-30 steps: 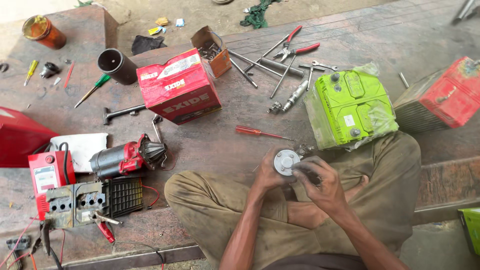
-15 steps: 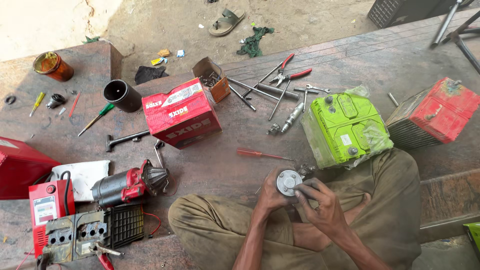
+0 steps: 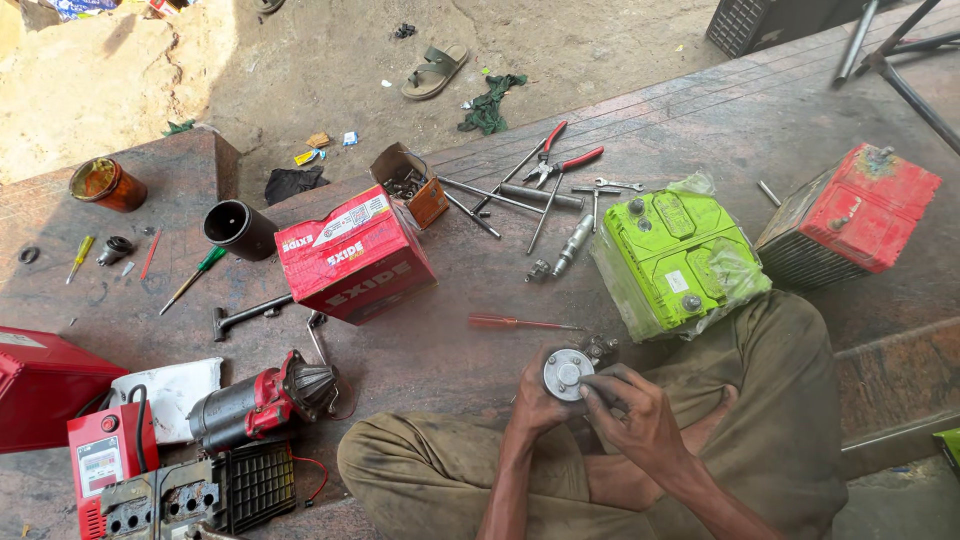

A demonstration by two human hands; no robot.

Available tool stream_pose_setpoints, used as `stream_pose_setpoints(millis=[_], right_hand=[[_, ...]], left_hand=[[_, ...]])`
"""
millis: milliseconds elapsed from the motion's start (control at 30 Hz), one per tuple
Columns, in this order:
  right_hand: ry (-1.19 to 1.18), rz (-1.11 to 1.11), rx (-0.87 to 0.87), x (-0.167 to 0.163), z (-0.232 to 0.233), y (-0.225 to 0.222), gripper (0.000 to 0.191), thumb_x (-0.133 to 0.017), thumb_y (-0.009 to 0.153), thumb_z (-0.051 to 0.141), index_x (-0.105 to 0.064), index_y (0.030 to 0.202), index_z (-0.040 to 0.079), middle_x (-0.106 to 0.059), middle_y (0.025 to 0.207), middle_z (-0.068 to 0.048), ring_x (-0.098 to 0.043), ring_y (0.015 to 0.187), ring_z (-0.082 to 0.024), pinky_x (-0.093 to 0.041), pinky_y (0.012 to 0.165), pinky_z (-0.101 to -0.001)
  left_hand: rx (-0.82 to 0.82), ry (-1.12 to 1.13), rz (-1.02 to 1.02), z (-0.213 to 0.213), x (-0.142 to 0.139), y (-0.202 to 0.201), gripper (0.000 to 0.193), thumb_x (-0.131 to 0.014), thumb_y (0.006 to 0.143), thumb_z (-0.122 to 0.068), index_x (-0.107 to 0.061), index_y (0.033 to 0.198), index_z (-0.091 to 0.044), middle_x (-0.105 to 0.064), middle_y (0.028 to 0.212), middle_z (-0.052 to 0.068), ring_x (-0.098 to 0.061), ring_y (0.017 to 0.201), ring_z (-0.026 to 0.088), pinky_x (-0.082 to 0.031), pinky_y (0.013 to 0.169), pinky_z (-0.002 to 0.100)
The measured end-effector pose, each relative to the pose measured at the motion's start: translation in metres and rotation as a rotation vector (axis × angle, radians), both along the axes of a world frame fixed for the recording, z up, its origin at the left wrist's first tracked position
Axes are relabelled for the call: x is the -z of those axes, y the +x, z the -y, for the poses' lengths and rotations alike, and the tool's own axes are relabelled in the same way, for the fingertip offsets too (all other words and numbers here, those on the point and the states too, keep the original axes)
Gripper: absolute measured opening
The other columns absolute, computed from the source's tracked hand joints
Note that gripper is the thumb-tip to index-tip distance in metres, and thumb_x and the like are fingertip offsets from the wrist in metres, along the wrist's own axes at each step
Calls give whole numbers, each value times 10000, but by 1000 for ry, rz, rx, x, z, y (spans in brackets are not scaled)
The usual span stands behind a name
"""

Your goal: The person sits on the workshop floor holding a starter motor and cleans its round end cover with a small hand tool, scraping around the cap. They then turn the unit over, manipulate its body and mounting flange by hand, and continue working on the assembly while it rests on their lap.

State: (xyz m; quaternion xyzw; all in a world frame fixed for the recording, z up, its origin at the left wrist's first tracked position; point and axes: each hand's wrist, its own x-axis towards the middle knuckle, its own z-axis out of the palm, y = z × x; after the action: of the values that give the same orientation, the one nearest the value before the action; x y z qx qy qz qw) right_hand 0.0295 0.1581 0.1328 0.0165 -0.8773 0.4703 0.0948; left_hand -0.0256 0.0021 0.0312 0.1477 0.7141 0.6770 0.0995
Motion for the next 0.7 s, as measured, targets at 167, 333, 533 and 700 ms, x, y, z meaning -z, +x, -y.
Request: stream_pose_setpoints(millis=[167, 333, 533, 700], right_hand=[[-48, 76, 42, 11, -4, 3, 149, -778, 819, 102, -748, 941, 21, -709, 786, -90, -708, 650, -173, -540, 578, -326], [60, 226, 123, 18, -23, 15, 140, -798, 807, 124, -762, 888, 15, -712, 747, -93, -672, 587, -192, -525, 573, -328], [-157, 124, 71, -3, -19, 5, 169, -768, 838, 114, -750, 976, 17, -712, 826, -84, -686, 684, -147, -553, 586, -289], [-19, 42, 9, -2, -1, -6, 160, -798, 823, 119, -747, 938, 20, -715, 819, -101, -701, 674, -174, -544, 593, -306]], left_hand=[[4, -2, 2, 3, -2, 0, 620, -887, 649, -146, -623, 1206, -73, -734, 1075, 71, -729, 1003, 183, -597, 893, 345], [-8, -47, -43, -1, -4, -1, 633, -900, 607, -125, -642, 1182, -67, -742, 1070, 76, -734, 999, 189, -592, 901, 350], [-14, -41, 93, 2, -5, 0, 667, -883, 610, -147, -621, 1219, -79, -752, 1067, 63, -736, 991, 176, -603, 886, 345], [-24, -40, -2, 1, 2, 1, 604, -889, 740, -154, -638, 1281, -63, -739, 1148, 94, -728, 1079, 195, -600, 960, 362]])
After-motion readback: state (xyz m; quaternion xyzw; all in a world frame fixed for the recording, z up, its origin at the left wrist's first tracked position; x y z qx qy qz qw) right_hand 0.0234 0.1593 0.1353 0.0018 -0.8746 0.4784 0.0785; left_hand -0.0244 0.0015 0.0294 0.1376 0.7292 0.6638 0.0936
